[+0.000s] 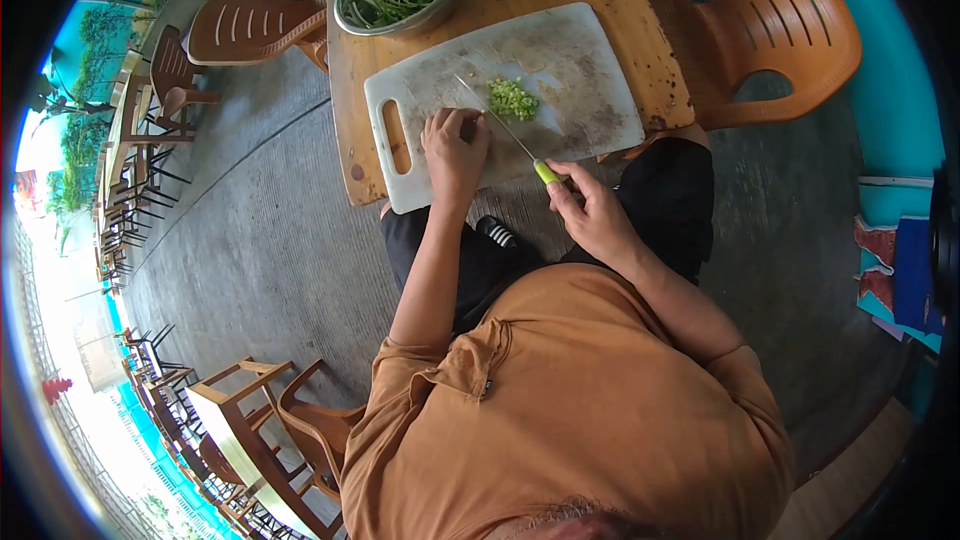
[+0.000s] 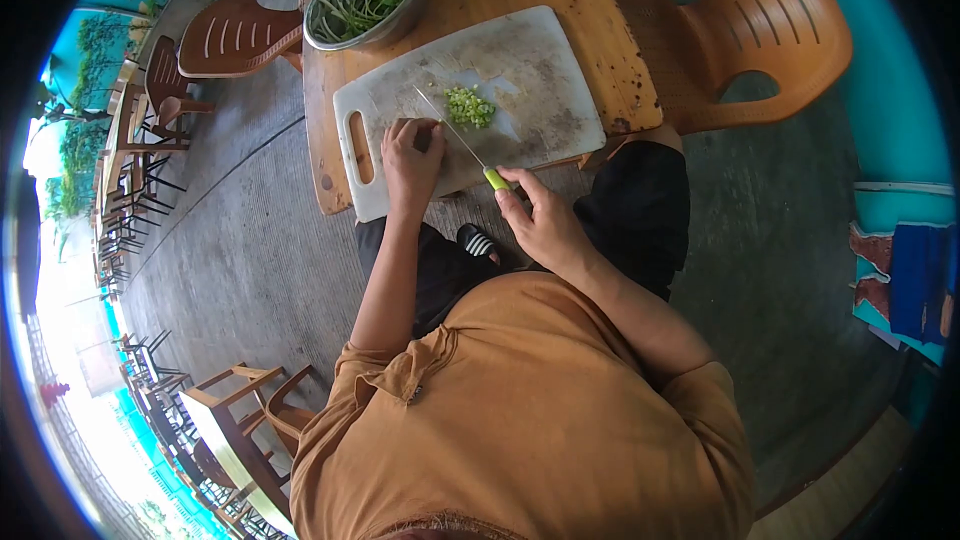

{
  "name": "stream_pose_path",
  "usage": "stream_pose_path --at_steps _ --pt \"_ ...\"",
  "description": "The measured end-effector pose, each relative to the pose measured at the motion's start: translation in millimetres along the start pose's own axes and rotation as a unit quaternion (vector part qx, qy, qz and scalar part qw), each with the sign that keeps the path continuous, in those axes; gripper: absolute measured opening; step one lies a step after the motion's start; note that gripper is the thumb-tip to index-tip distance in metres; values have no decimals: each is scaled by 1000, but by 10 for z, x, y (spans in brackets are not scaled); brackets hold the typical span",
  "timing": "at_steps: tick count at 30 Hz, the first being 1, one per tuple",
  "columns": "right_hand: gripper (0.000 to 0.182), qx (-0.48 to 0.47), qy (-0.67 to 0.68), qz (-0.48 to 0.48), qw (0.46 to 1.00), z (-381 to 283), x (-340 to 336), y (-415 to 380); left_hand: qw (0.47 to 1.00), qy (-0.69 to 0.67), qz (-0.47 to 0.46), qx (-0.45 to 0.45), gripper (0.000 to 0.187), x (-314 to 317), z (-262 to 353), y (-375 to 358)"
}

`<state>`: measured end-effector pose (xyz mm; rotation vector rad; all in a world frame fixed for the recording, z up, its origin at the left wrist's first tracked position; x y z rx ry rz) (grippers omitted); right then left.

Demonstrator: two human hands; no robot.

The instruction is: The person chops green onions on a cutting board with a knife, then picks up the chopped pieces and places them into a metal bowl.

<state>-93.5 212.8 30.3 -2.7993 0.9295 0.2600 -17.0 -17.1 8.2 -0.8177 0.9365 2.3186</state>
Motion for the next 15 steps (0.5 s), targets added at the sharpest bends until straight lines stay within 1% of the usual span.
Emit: stream_pose_path --at_steps 5,8,12,14,15 --pt "37 25 16 -21 999 -82 -24 -73 1000 4 -1 -13 14 -1 40 -2" --pt "38 13 20 -27 999 -50 -40 -89 1000 10 20 -10 13 11 40 -17" --pt "38 19 0 -29 999 -50 -43 -86 1000 17 19 -13 13 5 43 -22" --pt "38 -30 -47 -1 998 -47 -10 -60 1000 19 18 -5 13 4 37 -17" --pt "38 -30 -47 -2 998 -13 34 -28 1000 19 18 -6 13 2 31 -20"
Point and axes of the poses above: each hand's wrist, its own y-axis towards the middle knuckle, its own x-axis out of the palm, z = x × y, the point moved 3 cm from there along y, towards the middle knuckle, and after that the axes turned 2 degrees about x, right-handed, at the moved point
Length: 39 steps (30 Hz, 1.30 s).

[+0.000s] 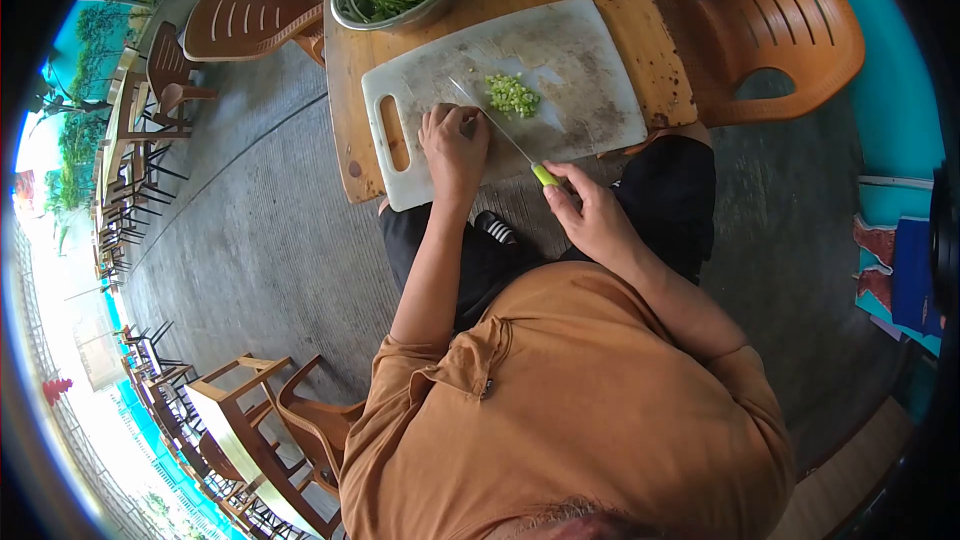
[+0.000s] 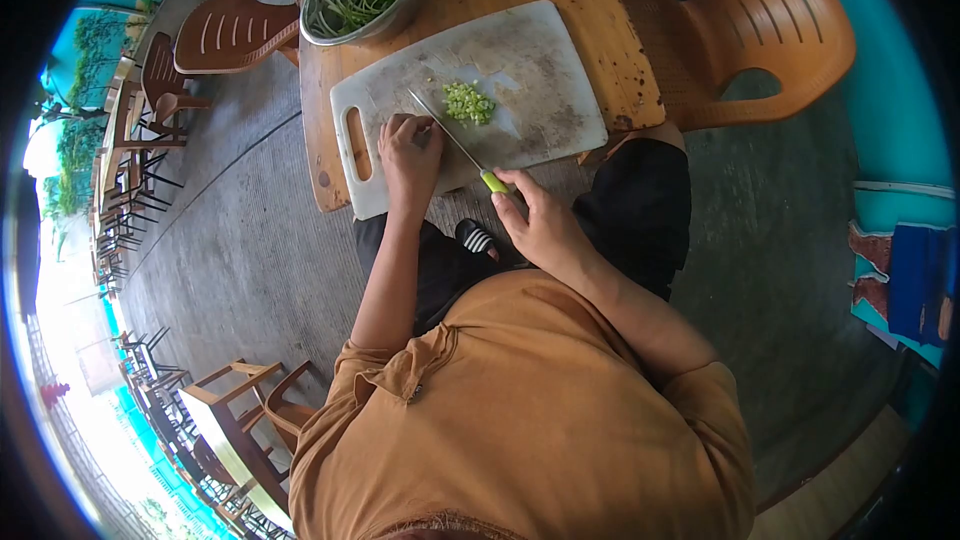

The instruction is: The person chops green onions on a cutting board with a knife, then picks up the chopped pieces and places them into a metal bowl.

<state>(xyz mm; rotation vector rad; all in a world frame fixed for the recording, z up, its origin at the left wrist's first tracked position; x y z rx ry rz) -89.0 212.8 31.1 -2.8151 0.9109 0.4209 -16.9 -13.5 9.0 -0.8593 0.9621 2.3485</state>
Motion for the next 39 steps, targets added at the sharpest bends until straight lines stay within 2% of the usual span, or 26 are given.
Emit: stream_pose_path --at_steps 2,7,16,20,24,27,30,34,39 --pt "36 -49 -24 36 998 26 89 101 1000 8 -8 1 13 0 3 6" --pt "33 -64 -37 56 996 0 237 277 999 27 -18 -2 16 -60 30 4" --pt "33 -96 -26 69 993 39 94 63 999 54 -11 1 15 -48 16 -40" --pt "32 -36 11 41 998 104 54 101 999 37 -4 32 16 -39 58 -27" --pt "31 47 46 10 998 -33 -47 87 1000 19 -16 17 13 -6 81 -17" --pt "31 75 85 -10 993 -77 -84 50 999 32 -13 24 12 -1 70 -44" --pt "36 47 93 -16 994 -13 -38 21 999 37 4 40 11 -1 70 -54" --pt "35 74 60 -21 995 -40 -48 -5 999 33 -2 27 11 -11 69 -50" --pt "35 33 37 -1 999 -36 -35 -30 999 40 -12 19 14 -19 78 -49"
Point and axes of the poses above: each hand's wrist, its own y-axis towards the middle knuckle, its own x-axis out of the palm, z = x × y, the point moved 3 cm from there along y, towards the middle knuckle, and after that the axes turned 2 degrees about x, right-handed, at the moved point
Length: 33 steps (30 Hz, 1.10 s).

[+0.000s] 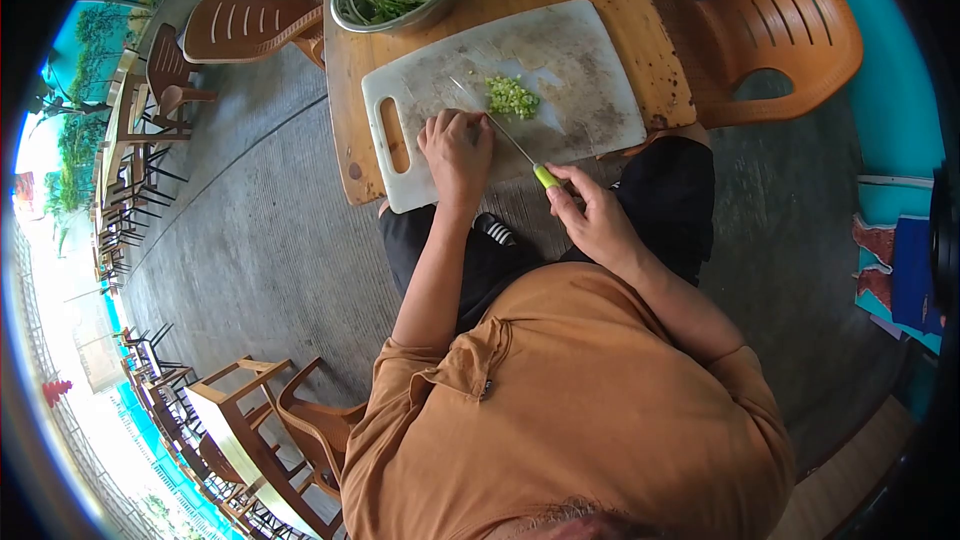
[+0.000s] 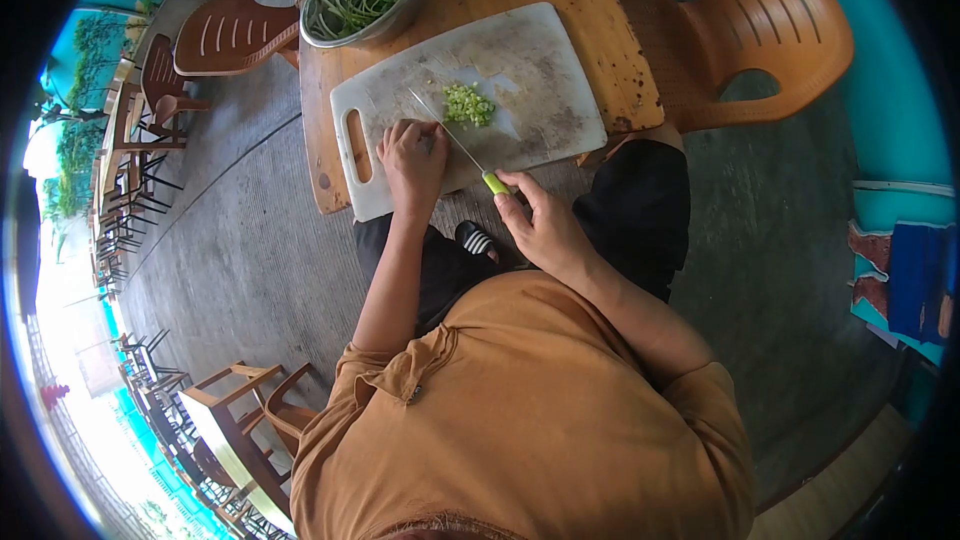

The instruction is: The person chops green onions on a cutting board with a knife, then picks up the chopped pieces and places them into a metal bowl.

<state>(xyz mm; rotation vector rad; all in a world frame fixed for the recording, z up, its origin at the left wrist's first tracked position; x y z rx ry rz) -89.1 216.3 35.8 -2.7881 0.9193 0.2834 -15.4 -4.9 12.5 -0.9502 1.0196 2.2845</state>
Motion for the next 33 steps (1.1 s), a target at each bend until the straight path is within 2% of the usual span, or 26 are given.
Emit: stream_pose_path --at_steps 4,6,9,18,22,24,33 --pt "36 -23 -22 9 999 -30 43 18 1000 -7 1 0 14 -2 9 11" --pt "35 -81 -43 41 995 -43 119 64 1000 -8 0 0 14 -13 -1 9" --pt "34 -106 -60 60 991 32 228 222 1000 -18 -7 3 14 -12 -13 5" --pt "34 -121 -90 51 987 -20 175 187 1000 1 23 9 12 -80 6 -36" --pt "34 -153 -106 76 980 84 153 145 1000 -5 -3 1 12 -75 -25 -29" --pt "33 -73 -42 45 995 135 134 190 1000 -5 -7 6 12 -72 -22 -13" --pt "33 5 25 -12 1000 61 5 223 1000 -4 0 18 12 -2 -1 16"
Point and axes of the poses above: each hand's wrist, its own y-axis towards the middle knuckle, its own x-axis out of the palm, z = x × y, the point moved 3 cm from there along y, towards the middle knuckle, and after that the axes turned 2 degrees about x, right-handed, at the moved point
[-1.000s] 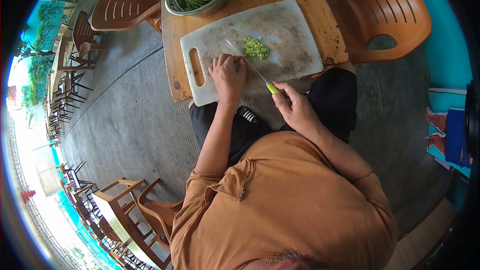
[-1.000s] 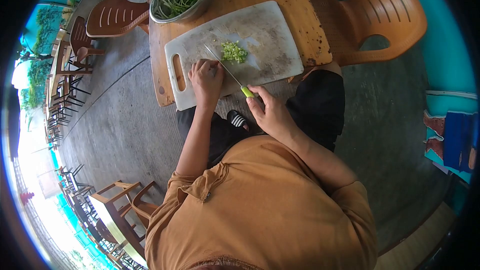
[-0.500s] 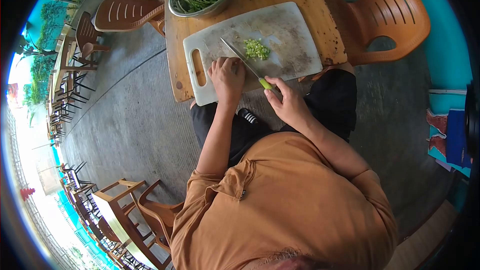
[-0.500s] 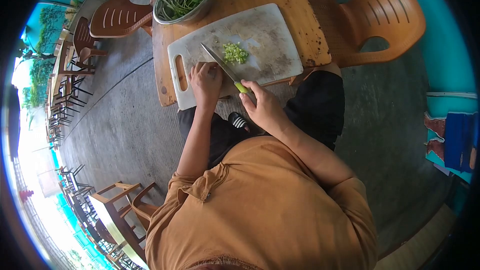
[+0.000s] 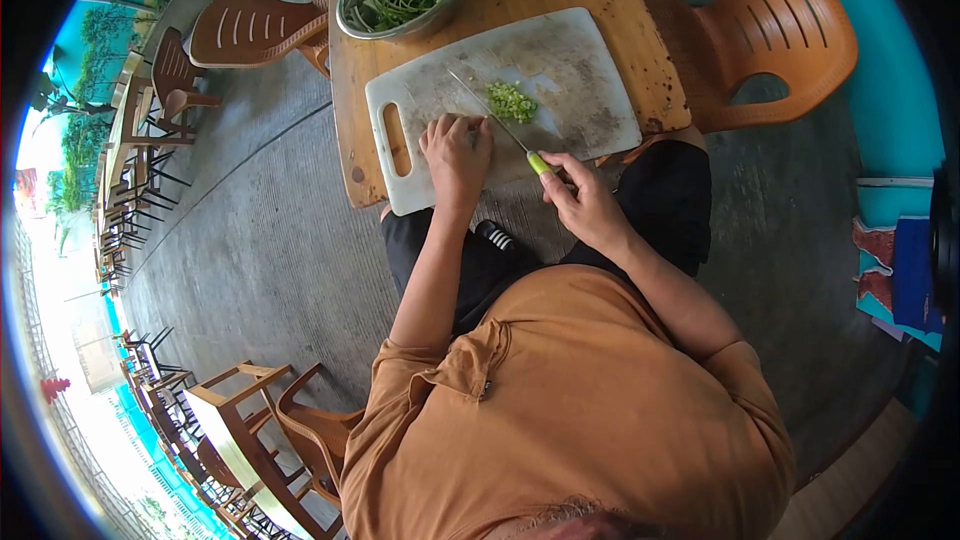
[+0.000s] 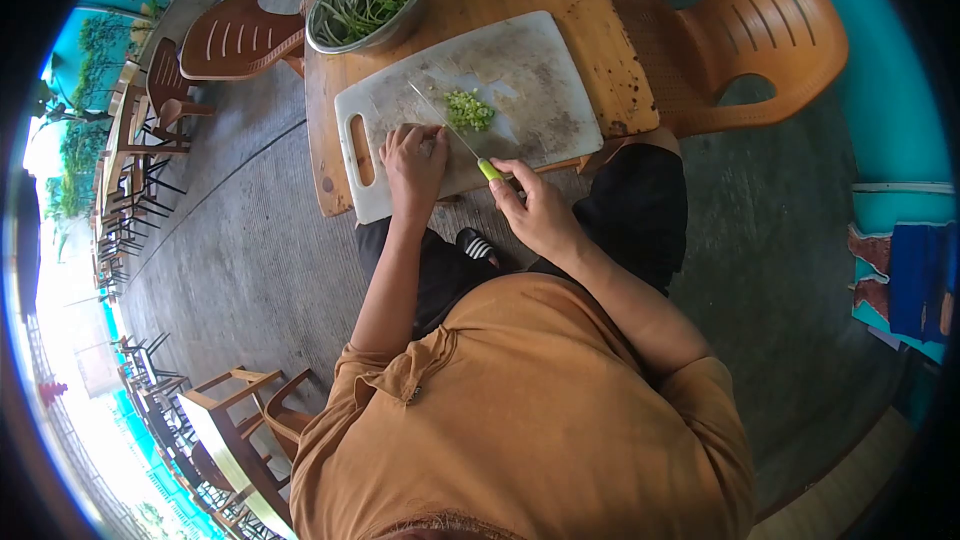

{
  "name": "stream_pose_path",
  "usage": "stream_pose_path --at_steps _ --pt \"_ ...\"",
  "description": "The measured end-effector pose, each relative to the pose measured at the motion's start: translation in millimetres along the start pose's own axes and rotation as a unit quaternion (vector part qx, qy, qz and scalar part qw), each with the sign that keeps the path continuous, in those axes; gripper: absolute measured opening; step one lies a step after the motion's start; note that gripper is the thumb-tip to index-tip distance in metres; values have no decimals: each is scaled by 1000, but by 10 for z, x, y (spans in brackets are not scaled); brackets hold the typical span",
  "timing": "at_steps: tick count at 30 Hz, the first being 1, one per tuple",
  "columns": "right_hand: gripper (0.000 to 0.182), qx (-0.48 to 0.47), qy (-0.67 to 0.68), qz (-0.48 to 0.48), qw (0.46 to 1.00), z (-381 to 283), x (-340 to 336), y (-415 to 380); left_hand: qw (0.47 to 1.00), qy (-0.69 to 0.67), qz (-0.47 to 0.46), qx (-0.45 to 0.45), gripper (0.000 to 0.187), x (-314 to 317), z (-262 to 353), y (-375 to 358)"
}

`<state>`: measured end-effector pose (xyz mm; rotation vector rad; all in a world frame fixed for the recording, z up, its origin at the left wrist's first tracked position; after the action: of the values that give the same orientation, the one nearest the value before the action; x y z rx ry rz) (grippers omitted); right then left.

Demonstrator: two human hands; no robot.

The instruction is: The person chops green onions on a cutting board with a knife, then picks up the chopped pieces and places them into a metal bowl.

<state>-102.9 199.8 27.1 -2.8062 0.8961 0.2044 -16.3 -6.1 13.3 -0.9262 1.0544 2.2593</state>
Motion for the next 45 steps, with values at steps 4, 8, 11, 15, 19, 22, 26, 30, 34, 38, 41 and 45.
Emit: stream_pose_path --at_steps 4,8,11,15,19,22,26,30,34,38,41,45 --pt "34 -7 -27 12 1000 20 28 -63 1000 -14 13 14 12 -15 5 -21" --pt "35 -10 -13 12 1000 28 36 -88 1000 -13 9 5 13 -11 8 -14" --pt "35 -27 -22 9 999 74 31 -107 1000 -10 11 5 12 4 -7 -25" --pt "36 -68 -91 30 993 3 43 -112 1000 -7 6 -1 14 -14 -5 -17" --pt "34 -97 -95 64 989 -30 194 19 1000 -9 2 1 14 -4 -28 -26" --pt "36 -121 -110 72 984 -62 280 136 1000 4 8 -1 14 -11 -25 -25" --pt "36 -129 -102 75 984 10 252 125 1000 8 11 -17 16 -38 0 -29" --pt "36 -130 -112 72 983 -17 150 -55 1000 15 10 -10 15 -50 -10 -34" --pt "35 -119 -111 68 984 -33 138 -76 1000 17 10 1 13 -34 -4 -20" --pt "35 -110 -129 66 983 -51 182 40 1000 20 -3 3 12 -49 8 -31" --pt "36 -120 -91 68 986 -8 176 88 1000 19 3 -8 12 -83 32 -23" --pt "35 -54 -61 37 996 -48 52 58 1000 4 2 -1 12 -27 40 -7"
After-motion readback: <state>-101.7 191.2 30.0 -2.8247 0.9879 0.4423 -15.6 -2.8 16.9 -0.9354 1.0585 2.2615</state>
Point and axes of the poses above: each hand's wrist, its own y-axis towards the middle knuckle, its own x-axis out of the palm, z = x × y, the point moved 3 cm from there along y, towards the middle knuckle, and after that the axes turned 2 degrees about x, right-handed, at the moved point
